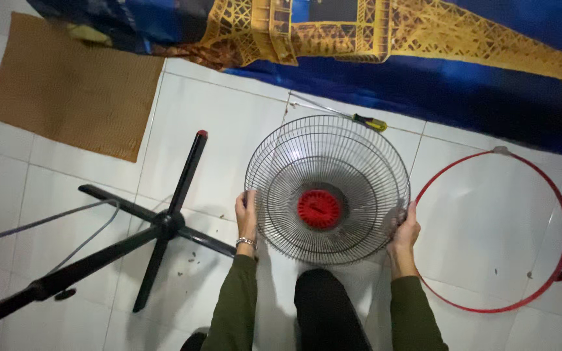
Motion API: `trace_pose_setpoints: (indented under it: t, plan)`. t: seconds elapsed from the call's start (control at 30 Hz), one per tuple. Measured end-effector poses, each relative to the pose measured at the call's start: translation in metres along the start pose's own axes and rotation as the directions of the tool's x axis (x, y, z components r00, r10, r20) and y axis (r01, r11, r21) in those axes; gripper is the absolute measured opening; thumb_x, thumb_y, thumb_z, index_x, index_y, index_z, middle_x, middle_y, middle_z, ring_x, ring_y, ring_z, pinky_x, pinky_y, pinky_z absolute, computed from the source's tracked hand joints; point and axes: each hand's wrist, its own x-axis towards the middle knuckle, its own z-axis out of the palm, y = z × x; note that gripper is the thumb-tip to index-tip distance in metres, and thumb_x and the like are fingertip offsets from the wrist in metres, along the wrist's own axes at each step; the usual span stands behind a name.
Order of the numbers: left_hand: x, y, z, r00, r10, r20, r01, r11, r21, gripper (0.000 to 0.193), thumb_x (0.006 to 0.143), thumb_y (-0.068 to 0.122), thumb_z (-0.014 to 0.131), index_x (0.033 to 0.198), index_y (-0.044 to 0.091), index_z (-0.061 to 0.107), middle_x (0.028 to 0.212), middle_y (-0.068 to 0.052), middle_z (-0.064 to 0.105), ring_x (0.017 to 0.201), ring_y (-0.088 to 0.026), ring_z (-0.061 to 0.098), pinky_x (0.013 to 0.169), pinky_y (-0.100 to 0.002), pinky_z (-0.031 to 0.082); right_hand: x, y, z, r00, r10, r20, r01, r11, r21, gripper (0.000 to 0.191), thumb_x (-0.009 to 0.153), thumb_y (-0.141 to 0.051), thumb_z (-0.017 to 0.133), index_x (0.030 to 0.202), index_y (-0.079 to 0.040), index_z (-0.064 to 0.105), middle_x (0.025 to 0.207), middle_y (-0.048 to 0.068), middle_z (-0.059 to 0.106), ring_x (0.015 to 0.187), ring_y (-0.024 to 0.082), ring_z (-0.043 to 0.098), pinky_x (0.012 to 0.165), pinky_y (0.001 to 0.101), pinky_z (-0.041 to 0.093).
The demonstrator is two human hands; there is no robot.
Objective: The person assembles a standing electric fan by attaching the fan blades to the motor hub, then fitting the front grille and securing it with a red ring and a screw. The person uses a screwdriver to tighten the screw and positions the fan upright.
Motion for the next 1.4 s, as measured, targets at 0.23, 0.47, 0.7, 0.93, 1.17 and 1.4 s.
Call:
trace_pose_setpoints:
  t: [0.23, 0.47, 0.7, 0.93, 1.17, 1.4]
  plan:
    - [-0.023, 0.025, -0.048, 0.97, 0.159, 0.185, -0.13, 0.979, -0.157, 0.044, 0.108, 0.037, 0.05, 0.074, 0.01, 0.049, 0.06, 0.004, 0.041, 0.052, -0.008, 0.039, 0.047, -0.026, 0.033, -0.021, -0.028, -0.021, 0.968, -0.064, 0.244, -0.031, 0.93, 0.367, 0.04, 0.106, -0.049, 0.044, 0.119, -0.012, 0.055, 0.109, 0.004, 0.059, 0.097, 0.02, 0.055, 0.083, 0.0356, 0.044]
    - [-0.092, 0.054, -0.103, 0.933, 0.325, 0.155, -0.251, 0.896, -0.367, 0.05, 0.109, 0.042, 0.047, 0.068, 0.013, 0.047, 0.055, 0.004, 0.04, 0.046, -0.007, 0.036, 0.042, -0.024, 0.029, -0.067, -0.079, -0.038, 0.93, -0.132, 0.344, -0.001, 0.932, 0.362, 0.044, 0.108, -0.043, 0.036, 0.13, -0.011, 0.059, 0.123, 0.008, 0.067, 0.111, 0.025, 0.063, 0.096, 0.042, 0.052]
    - [-0.188, 0.039, -0.16, 0.973, 0.224, -0.049, -0.2, 0.725, -0.659, 0.047, 0.106, 0.041, 0.054, 0.067, 0.016, 0.044, 0.058, 0.008, 0.037, 0.047, -0.004, 0.029, 0.041, -0.025, 0.021, -0.085, -0.109, -0.061, 0.655, -0.32, 0.685, 0.011, 0.91, 0.414, 0.037, 0.12, -0.038, 0.048, 0.093, -0.015, 0.059, 0.078, -0.004, 0.058, 0.068, 0.012, 0.054, 0.06, 0.0292, 0.045]
    - [-0.268, 0.021, -0.213, 0.973, 0.096, -0.21, -0.223, 0.634, -0.74, 0.048, 0.103, 0.04, 0.057, 0.064, 0.016, 0.042, 0.055, 0.007, 0.031, 0.045, -0.005, 0.025, 0.04, -0.026, 0.017, -0.142, -0.112, -0.064, 0.605, -0.205, 0.769, 0.071, 0.976, 0.204, 0.043, 0.11, -0.045, 0.053, 0.08, -0.015, 0.054, 0.064, -0.004, 0.05, 0.054, 0.01, 0.044, 0.049, 0.0254, 0.035]
    - [-0.275, -0.02, -0.249, 0.948, 0.077, -0.309, -0.289, 0.615, -0.734, 0.048, 0.106, 0.035, 0.056, 0.065, 0.019, 0.039, 0.056, 0.008, 0.031, 0.045, -0.005, 0.026, 0.04, -0.026, 0.021, -0.182, -0.105, -0.051, 0.659, -0.11, 0.744, 0.086, 0.994, 0.071, 0.033, 0.102, -0.04, 0.051, 0.098, -0.011, 0.065, 0.084, 0.002, 0.064, 0.075, 0.014, 0.061, 0.067, 0.0298, 0.051]
    - [-0.23, -0.114, -0.299, 0.936, 0.04, -0.349, -0.237, 0.806, -0.542, 0.036, 0.11, 0.031, 0.057, 0.079, 0.017, 0.044, 0.065, 0.007, 0.037, 0.052, -0.005, 0.033, 0.043, -0.023, 0.025, -0.126, -0.039, -0.104, 0.915, -0.057, 0.401, 0.159, 0.961, -0.227, 0.031, 0.096, -0.035, 0.066, 0.109, -0.007, 0.064, 0.086, 0.004, 0.061, 0.075, 0.018, 0.057, 0.067, 0.0349, 0.048]
